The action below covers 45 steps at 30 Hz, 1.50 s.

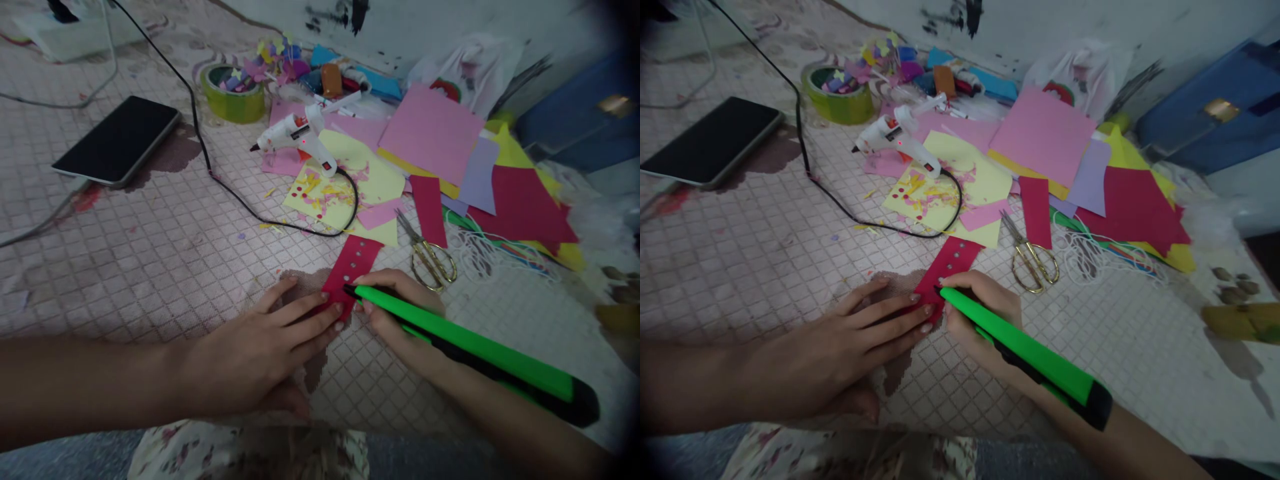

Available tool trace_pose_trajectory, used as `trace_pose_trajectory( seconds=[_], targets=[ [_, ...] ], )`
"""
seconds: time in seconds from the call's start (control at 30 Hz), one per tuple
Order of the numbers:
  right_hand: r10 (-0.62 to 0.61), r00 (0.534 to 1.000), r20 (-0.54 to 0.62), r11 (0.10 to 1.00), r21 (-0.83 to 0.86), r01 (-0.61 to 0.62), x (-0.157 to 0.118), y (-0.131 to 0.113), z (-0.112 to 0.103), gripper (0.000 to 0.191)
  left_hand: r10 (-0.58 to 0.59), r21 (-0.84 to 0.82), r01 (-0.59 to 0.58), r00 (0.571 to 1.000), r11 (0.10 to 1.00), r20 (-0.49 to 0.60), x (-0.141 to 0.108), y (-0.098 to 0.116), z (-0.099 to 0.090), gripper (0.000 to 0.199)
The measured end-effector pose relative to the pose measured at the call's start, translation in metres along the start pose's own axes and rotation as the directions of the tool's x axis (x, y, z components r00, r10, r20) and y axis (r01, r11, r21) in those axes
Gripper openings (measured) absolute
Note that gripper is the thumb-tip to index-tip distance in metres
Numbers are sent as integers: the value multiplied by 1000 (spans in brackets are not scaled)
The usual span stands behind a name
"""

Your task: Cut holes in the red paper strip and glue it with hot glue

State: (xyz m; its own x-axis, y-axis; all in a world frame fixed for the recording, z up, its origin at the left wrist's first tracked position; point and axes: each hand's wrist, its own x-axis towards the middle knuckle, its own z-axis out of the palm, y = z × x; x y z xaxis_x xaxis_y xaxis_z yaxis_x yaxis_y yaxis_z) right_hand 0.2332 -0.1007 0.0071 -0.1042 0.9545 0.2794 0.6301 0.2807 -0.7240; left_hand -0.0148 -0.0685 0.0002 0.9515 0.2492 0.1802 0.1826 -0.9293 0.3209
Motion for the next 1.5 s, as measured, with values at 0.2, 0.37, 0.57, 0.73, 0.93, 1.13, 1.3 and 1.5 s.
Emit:
trace_pose_trajectory(
  seconds=[0.2, 0.37, 0.57, 0.73, 0.93, 1.13, 1.3, 1.5],
  targets=[
    [-3, 1000, 23, 1000, -4, 3, 1, -3, 1, 26, -6, -10, 6, 1000, 1000, 5, 0, 0, -1, 83],
    [-41, 998, 46, 999, -11, 42, 4, -8, 0, 30, -4, -8, 4, 1000, 1000, 10, 1, 0, -1, 84],
    [17, 999, 33, 999, 40, -18, -3, 4, -2, 30, -9, -5, 9, 1000, 1000, 21, 0, -1, 0, 80],
    [21, 999, 36, 999, 44, -23, -3, 3, -1, 27, -5, -12, 5, 1000, 1000, 19, 0, -1, -1, 79],
    [-5, 999, 48, 1000, 26, 4, -1, 3, -1, 28, -2, -23, 2, 1000, 1000, -6, 1, -1, -2, 79],
    [-15, 999, 43, 1000, 10, 15, 2, -2, -1, 28, 0, 4, 0, 1000, 1000, -7, 1, -1, -1, 78],
    [-98, 992, 75, 995, 0, 98, 6, -6, 0, 27, -6, -18, 6, 1000, 1000, 3, 2, -1, -2, 83],
    [51, 999, 13, 980, 190, -53, 7, 3, -2, 12, 22, -3, -22, 1000, 1000, -19, 1, -5, -1, 72]
  ],
)
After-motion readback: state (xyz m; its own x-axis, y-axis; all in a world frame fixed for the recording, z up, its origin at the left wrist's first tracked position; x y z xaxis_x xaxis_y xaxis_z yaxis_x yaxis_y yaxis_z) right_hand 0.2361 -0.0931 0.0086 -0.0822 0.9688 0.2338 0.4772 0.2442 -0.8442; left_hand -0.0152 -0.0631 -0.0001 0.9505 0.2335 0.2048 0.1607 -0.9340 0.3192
